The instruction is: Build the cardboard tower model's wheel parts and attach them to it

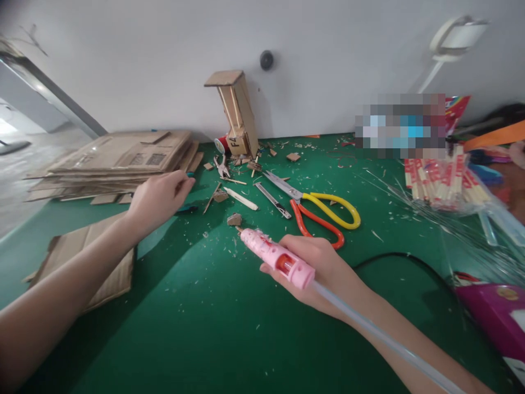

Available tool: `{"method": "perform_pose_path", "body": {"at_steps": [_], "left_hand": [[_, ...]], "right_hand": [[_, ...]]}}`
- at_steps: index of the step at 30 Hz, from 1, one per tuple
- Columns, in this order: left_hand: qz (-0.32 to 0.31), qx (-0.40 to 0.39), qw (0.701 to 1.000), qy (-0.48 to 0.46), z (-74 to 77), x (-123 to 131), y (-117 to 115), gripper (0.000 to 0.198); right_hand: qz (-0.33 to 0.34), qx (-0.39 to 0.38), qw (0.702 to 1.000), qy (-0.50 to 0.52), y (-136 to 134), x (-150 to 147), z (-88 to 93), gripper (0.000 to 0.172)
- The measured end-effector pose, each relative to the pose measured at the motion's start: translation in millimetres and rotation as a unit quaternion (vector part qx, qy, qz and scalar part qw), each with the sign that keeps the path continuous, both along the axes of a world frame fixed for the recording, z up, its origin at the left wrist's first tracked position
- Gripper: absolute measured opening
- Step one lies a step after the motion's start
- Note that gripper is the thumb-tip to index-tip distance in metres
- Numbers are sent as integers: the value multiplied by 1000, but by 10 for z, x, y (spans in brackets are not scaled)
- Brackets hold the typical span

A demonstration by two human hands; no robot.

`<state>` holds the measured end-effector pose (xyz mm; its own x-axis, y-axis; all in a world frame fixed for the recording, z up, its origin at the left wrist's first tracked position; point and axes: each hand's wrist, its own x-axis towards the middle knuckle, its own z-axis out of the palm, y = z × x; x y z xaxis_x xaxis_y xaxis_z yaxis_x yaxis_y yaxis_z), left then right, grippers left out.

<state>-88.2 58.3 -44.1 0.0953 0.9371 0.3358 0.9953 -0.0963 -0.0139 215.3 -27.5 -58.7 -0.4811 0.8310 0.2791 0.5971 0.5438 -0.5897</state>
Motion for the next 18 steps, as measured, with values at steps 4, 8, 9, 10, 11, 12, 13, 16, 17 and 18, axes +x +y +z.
{"method": "perform_pose_path", "body": {"at_steps": [4, 8, 9, 10, 11, 12, 13, 16, 17, 18], "left_hand": [[18, -20, 999, 38, 32, 21, -34, 49], [0, -33, 999, -11, 19, 170, -95, 53], [-17, -26, 999, -30, 1, 218, -109, 48], [-37, -19, 998, -48, -22, 262, -119, 43], [-56, -14, 996, -64, -47, 298, -124, 38], [-73, -14, 994, -79, -73, 324, -123, 34], [-87, -18, 992, -93, -96, 338, -116, 29], [-122, -36, 980, -153, -123, 301, -71, 20], [-137, -48, 971, -189, -115, 267, -52, 20], [-153, -70, 957, -237, -100, 227, -35, 20]], "right_hand": [[13, 12, 1000, 4, 2, 10, -14, 15], [11, 16, 1000, 8, -1, 10, -18, 16], [10, 16, 1000, 10, -2, 8, -18, 16], [11, 15, 1000, 10, -3, 6, -19, 16], [13, 13, 1000, 10, -3, 5, -20, 16], [15, 13, 1000, 10, -4, 4, -23, 16], [15, 15, 1000, 10, -3, 4, -27, 16], [21, 32, 999, 9, -1, 9, -45, 15], [23, 37, 999, 7, 0, 12, -52, 15], [24, 41, 999, 6, 2, 15, -59, 15]]}}
